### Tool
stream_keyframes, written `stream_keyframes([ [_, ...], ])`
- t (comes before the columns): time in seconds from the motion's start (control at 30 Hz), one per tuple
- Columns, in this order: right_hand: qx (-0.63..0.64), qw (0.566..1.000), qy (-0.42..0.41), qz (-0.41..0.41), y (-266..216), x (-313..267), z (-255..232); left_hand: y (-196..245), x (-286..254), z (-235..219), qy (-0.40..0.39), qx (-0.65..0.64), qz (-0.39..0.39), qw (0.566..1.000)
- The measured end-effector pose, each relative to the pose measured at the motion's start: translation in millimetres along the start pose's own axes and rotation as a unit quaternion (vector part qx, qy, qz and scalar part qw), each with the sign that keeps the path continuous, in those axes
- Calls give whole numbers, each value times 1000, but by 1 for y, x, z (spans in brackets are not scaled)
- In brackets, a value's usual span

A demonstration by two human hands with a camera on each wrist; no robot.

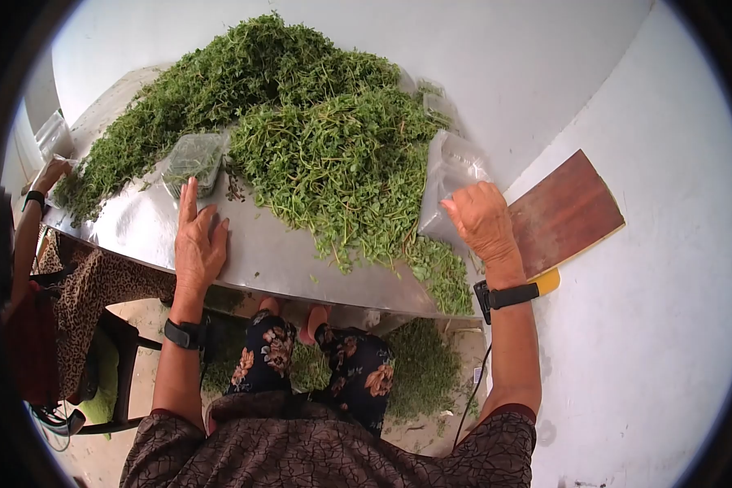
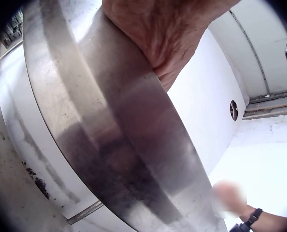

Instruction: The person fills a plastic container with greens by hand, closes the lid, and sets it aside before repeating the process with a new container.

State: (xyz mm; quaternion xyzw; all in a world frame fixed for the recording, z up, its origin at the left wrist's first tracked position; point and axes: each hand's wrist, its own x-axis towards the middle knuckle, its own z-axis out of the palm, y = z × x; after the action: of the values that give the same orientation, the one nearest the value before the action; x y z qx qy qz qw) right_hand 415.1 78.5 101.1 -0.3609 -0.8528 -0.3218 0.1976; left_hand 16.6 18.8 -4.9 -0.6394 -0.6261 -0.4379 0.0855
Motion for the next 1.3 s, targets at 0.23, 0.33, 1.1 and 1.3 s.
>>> stream_keyframes([
  [0.23, -25, 999, 6, -30, 4, 0, 1, 0, 1, 0, -2, 2, 1, 1000],
  [0.33, -41, 998, 44, -3, 8, 5, -1, 1, 1, 0, -4, 2, 2, 1000],
  [1.1, -60, 968, 152, 191, 53, 39, 10, 3, 0, -2, 1, -3, 7, 1000],
  [1.3, -33, 967, 169, 188, 57, 40, 17, 0, -2, -2, 41, 3, 31, 999],
])
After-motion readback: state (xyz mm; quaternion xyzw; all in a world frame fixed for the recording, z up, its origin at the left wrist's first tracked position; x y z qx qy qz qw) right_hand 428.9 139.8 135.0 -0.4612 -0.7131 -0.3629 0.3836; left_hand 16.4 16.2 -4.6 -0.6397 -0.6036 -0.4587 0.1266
